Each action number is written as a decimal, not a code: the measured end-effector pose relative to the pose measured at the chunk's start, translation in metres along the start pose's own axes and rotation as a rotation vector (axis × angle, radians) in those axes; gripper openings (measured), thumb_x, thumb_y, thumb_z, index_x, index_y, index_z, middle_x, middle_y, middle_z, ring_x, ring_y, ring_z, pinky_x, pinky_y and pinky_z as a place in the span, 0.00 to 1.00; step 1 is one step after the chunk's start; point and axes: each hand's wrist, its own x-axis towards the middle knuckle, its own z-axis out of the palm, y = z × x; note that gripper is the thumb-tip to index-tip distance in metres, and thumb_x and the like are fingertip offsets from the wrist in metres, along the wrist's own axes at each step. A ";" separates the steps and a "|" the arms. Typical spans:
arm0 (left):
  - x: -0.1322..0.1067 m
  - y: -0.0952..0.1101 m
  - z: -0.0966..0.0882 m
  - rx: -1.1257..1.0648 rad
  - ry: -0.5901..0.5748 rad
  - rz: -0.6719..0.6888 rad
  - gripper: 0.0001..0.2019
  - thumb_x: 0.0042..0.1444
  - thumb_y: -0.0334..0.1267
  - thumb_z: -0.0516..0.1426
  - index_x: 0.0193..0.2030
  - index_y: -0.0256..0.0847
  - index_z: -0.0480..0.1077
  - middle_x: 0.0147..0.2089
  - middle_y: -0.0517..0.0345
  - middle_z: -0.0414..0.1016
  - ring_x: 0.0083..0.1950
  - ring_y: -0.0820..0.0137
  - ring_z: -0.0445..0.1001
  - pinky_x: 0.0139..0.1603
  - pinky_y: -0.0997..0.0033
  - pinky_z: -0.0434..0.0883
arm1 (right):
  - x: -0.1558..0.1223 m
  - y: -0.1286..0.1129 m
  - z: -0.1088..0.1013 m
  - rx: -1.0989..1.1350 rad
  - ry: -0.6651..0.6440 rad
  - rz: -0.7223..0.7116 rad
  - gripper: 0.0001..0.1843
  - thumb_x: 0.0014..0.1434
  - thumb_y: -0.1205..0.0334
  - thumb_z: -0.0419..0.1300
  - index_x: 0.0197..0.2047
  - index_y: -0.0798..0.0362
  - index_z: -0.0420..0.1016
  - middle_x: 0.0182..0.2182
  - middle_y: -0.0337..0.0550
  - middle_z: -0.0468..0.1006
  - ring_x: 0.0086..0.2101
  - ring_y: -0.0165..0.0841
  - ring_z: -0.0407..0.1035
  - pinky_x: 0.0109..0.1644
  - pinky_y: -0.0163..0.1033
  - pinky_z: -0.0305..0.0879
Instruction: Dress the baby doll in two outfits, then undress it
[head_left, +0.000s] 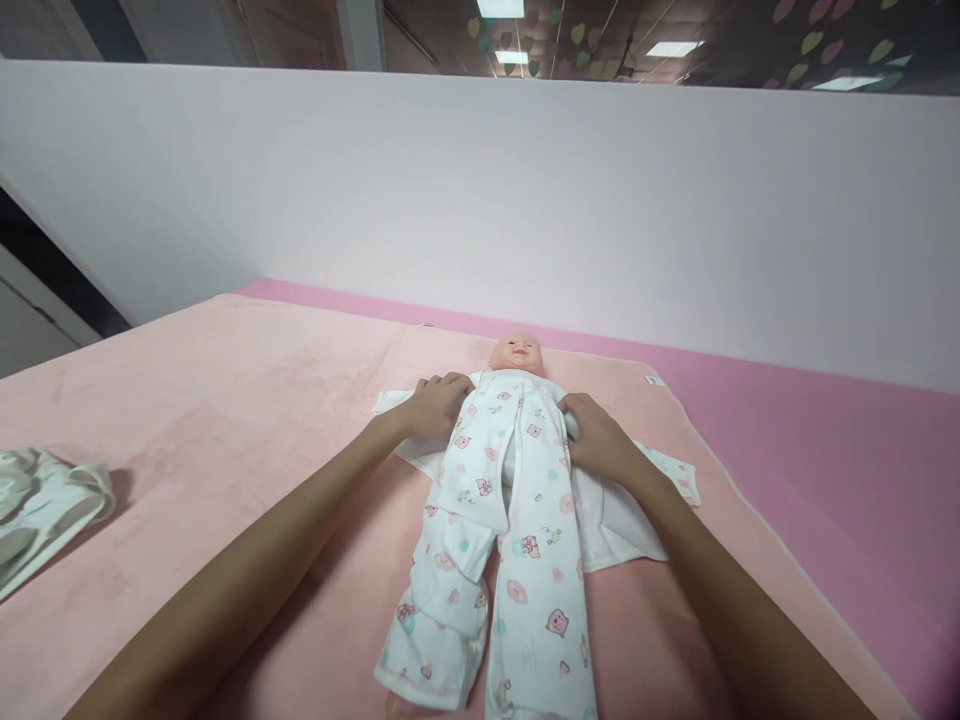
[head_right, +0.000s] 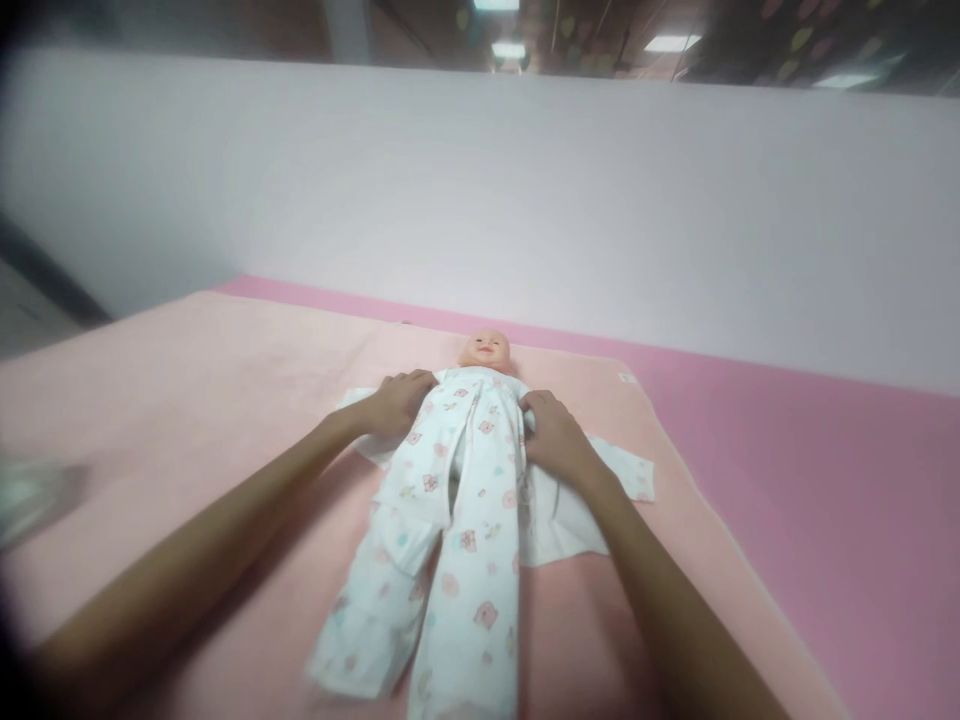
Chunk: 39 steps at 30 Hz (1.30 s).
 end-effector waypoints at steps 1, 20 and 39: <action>0.001 0.000 0.004 0.009 0.028 0.003 0.26 0.54 0.50 0.62 0.58 0.46 0.67 0.67 0.46 0.70 0.63 0.45 0.71 0.64 0.42 0.65 | -0.001 -0.001 0.006 -0.051 0.044 -0.020 0.16 0.53 0.63 0.63 0.47 0.48 0.72 0.53 0.50 0.76 0.47 0.46 0.72 0.48 0.48 0.70; 0.005 0.022 0.026 0.045 0.269 -0.144 0.15 0.63 0.47 0.56 0.54 0.47 0.64 0.56 0.48 0.75 0.54 0.49 0.74 0.57 0.49 0.64 | -0.002 -0.011 0.028 -0.176 0.280 0.063 0.11 0.62 0.62 0.52 0.49 0.47 0.64 0.46 0.51 0.76 0.42 0.47 0.69 0.48 0.51 0.61; 0.006 0.030 0.038 0.190 0.322 -0.181 0.15 0.71 0.48 0.48 0.59 0.45 0.61 0.57 0.43 0.73 0.54 0.48 0.72 0.55 0.50 0.62 | -0.001 -0.015 0.032 -0.223 0.296 0.086 0.14 0.69 0.68 0.42 0.52 0.48 0.62 0.40 0.47 0.78 0.41 0.45 0.71 0.51 0.49 0.56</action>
